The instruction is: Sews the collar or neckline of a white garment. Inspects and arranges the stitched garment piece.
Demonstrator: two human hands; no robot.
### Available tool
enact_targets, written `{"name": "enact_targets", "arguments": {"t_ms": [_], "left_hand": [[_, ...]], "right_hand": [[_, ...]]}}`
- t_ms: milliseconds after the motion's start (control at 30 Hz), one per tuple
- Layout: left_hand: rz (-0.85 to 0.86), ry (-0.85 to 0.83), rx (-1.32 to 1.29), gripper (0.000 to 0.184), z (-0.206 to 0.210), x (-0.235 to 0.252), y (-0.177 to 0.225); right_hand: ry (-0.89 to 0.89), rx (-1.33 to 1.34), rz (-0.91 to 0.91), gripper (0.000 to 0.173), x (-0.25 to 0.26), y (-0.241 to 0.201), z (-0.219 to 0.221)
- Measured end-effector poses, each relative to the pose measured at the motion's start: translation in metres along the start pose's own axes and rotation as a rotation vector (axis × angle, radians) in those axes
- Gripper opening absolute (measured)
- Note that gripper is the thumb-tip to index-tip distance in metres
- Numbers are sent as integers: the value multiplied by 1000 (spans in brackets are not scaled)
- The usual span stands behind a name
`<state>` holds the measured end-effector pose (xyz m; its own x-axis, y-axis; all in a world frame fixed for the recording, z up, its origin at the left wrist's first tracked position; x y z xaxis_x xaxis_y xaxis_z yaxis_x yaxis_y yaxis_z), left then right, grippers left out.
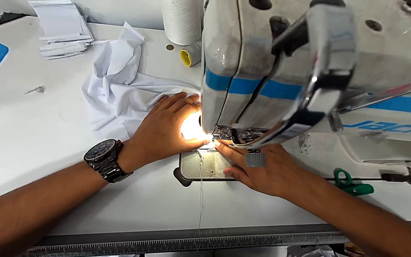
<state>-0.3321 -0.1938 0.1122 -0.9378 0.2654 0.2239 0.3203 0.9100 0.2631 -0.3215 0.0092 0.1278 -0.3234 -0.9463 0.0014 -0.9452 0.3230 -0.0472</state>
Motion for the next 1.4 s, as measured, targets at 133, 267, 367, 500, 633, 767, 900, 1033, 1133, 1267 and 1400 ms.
{"name": "enact_targets", "arguments": {"t_ms": [133, 267, 367, 500, 633, 767, 900, 1033, 1133, 1267, 1400], "left_hand": [[25, 3, 4, 78, 2, 8, -10], [30, -16, -47, 69, -31, 7, 18], [5, -45, -66, 67, -31, 10, 19], [145, -35, -91, 50, -38, 5, 18], [235, -67, -118, 43, -62, -18, 4], [89, -92, -316, 33, -52, -43, -24], [-146, -182, -386, 26, -54, -63, -12], [-330, -168, -414, 34, -68, -111, -1], [-418, -81, -499, 32, -70, -143, -1], [-358, 45, -518, 28, -69, -164, 6], [-274, 103, -496, 26, -73, -167, 13]], "right_hand": [[-16, 3, 56, 53, 1, 5, -2], [-1, -6, 63, 58, 3, 11, -2], [13, -28, 41, 62, 6, 12, 0], [70, -116, 21, 54, 2, 7, -14], [249, -52, 441, 30, -83, 10, -60], [340, 85, 788, 39, -179, 43, -29], [429, 119, 686, 45, -196, 52, -18], [570, 56, 718, 38, -205, 32, -17], [590, 105, 803, 40, -209, 32, -15], [657, 74, 848, 39, -214, 27, -14], [729, 61, 853, 36, -216, 26, -19]]}}
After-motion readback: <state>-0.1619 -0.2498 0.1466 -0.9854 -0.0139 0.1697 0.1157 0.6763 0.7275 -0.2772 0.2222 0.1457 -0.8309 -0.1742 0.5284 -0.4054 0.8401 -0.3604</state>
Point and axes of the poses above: each hand's wrist, its own x-axis towards the middle knuckle, its own z-axis out of the palm, y = z × x, the point moved 8 cm from there along x, towards the middle knuckle, and after that the axes turned 10 degrees about -y, right-handed, at the moved point
